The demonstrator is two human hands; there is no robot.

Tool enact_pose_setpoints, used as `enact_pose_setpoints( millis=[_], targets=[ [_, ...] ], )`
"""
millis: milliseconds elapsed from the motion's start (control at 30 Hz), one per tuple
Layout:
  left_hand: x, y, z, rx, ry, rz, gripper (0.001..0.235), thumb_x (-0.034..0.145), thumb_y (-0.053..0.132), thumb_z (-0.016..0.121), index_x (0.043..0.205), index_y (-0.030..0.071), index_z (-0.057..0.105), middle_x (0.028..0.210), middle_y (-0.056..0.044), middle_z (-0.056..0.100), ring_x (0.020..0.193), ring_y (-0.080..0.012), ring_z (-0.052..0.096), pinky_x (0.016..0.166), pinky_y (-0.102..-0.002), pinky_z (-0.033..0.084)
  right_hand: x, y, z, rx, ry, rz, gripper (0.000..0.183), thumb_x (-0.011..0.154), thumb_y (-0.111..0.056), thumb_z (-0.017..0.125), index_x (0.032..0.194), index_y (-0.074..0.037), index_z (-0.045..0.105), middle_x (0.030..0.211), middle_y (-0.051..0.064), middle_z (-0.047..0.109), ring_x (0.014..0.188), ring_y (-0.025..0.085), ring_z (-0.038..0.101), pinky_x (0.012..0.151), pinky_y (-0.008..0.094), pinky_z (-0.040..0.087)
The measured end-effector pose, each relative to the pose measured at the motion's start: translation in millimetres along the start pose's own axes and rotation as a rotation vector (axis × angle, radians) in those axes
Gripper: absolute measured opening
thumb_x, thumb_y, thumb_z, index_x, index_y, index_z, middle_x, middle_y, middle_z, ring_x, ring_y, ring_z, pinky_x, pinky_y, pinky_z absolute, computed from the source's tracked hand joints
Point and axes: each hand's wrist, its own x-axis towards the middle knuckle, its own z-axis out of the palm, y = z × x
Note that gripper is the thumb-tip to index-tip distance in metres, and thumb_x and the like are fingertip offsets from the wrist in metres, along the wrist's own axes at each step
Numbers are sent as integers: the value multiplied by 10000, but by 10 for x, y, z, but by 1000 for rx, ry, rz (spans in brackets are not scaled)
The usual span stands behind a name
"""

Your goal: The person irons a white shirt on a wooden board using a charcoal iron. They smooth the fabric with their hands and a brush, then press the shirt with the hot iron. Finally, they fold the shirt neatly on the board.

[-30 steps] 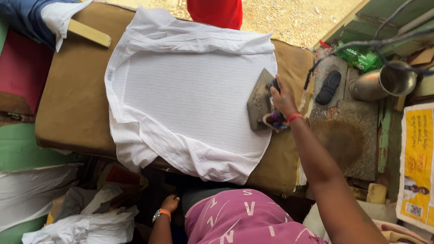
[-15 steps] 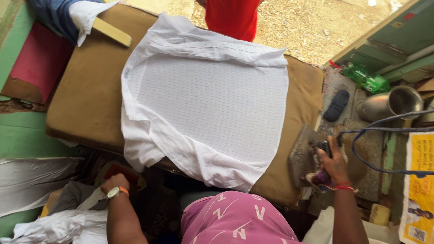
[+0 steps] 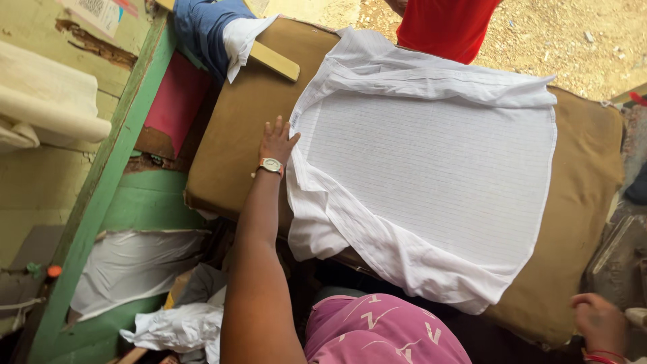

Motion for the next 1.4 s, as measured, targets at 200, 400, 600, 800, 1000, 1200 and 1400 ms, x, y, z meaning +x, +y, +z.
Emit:
enact_pose_setpoints(
  millis=[200, 400, 600, 800, 1000, 1200, 1400],
  targets=[
    [361, 77, -663, 105, -318, 88, 785, 919, 797, 486, 1257, 127, 717, 1594, -157, 373, 1532, -394, 94, 1198, -586, 5, -1039, -486, 1718, 893, -169, 927, 226, 1033, -136, 493, 1171, -19, 628, 1147, 118, 673, 850, 247, 682, 763, 464, 543],
    [517, 651, -80, -329, -15, 606, 282, 903, 434, 726, 866, 163, 794, 988, -75, 760, 970, -281, 708, 876, -444, 553, -1471, -1162, 2051, 893, -287, 806, 309, 892, -85, 776, 1122, 76, 647, 977, 136, 688, 837, 242, 634, 775, 435, 513],
    [855, 359, 332, -830, -13, 293, 438, 901, 439, 736, 724, 38, 722, 763, -190, 686, 696, -393, 651, 679, -484, 527, -1132, -534, 951, 1623, 151, 411, 335, 973, -32, 613, 1304, -84, 606, 1064, 105, 668, 947, 227, 688, 844, 418, 583],
    [852, 425, 579, -783, 95, -144, 413, 934, 394, 679, 786, 12, 728, 845, -213, 716, 800, -404, 684, 763, -500, 540, 1031, -1048, 692, 1453, -81, 251, 544, 944, -184, 622, 1434, 12, 489, 1298, 85, 655, 1067, 253, 679, 832, 366, 541],
    [837, 722, 345, -855, 22, -232, 277, 872, 301, 718, 982, 47, 737, 1001, -180, 747, 942, -383, 700, 830, -476, 553, 2390, -1399, 1125, 820, -133, 574, 328, 850, -221, 773, 1032, 12, 631, 833, 149, 680, 544, 175, 536, 457, 337, 408],
    [939, 902, -17, -884, -171, -271, 280, 920, 340, 716, 1002, 75, 748, 1006, -173, 755, 949, -368, 711, 846, -466, 555, 2860, -1584, 1132, 769, -104, 532, 405, 872, -294, 830, 790, 4, 568, 681, 118, 570, 454, 138, 391, 408, 332, 327],
    [1093, 810, -14, -927, -61, -611, 248, 921, 290, 728, 1008, 58, 742, 1051, -169, 743, 971, -377, 712, 835, -477, 561, 2943, -1638, 1080, 679, 379, 472, 166, 946, -132, 702, 819, -38, 650, 641, 59, 621, 449, 139, 568, 376, 310, 425]
  ],
)
